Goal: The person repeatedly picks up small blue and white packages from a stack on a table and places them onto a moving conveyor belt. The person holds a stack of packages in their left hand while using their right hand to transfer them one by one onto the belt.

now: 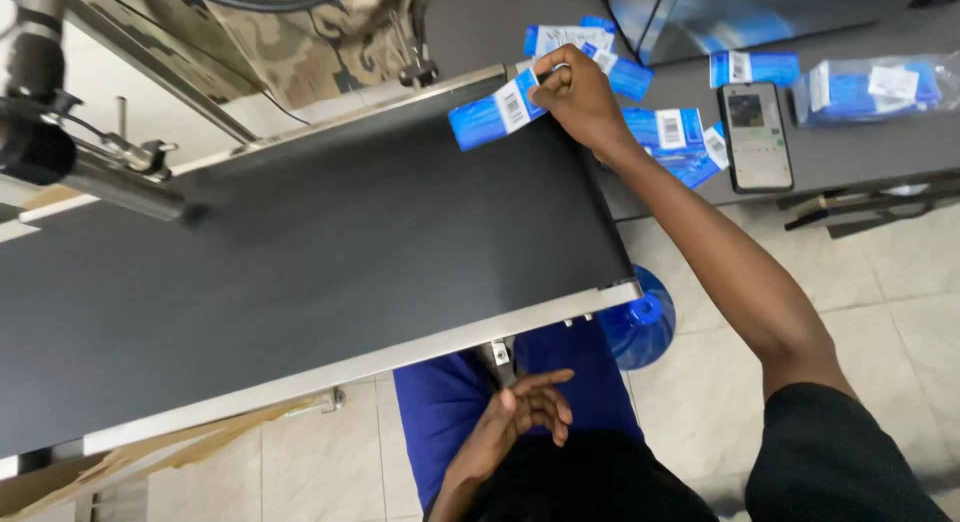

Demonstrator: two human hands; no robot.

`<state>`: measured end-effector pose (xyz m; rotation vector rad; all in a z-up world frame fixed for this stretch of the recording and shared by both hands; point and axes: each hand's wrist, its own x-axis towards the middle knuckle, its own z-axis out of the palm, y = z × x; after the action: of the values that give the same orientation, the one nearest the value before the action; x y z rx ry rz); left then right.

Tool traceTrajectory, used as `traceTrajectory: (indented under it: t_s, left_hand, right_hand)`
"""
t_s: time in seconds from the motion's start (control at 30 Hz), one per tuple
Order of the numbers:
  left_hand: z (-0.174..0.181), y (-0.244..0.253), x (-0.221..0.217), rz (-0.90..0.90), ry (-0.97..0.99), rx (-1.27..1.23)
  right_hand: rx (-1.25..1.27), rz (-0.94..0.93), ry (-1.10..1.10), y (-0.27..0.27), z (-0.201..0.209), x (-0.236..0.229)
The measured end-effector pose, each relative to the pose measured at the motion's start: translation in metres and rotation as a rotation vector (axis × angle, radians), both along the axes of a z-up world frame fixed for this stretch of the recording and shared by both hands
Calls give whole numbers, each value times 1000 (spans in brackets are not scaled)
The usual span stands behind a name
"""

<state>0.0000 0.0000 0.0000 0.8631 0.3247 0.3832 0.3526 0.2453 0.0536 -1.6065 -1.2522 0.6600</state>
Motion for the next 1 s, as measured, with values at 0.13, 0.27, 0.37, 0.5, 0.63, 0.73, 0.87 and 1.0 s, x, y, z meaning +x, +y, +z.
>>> traceTrajectory:
  t_s: [0.13,0.27,0.37,0.5,0.63,0.73,0.87,1.0]
  left_hand:
    - [-22,2,-5,19,26,8]
    - [-29,1,-10,65,94,-53]
    - [-30,3,-2,76,109,-54]
    - [-26,5,5,63,137,-40]
    - [-26,6,9,36,146,-29]
    - [-31,8,7,51,161,-55]
    - [-33,7,8,17,149,-51]
    - [-36,6,23,-28,122,-44]
  right_hand:
    - [102,-48,-243,26,-16,1]
    - [23,-28,-545,20,-10,-14]
    - [90,-40,-750,10,-8,-18]
    - [249,47,-915,-5,-1,-27]
    - [266,86,-784,-34,3,-3]
    - [244,188,-673,-61,-4,52]
    - [-426,195,-607,-96,24,109]
    - [-571,306,-628,-101,24,130]
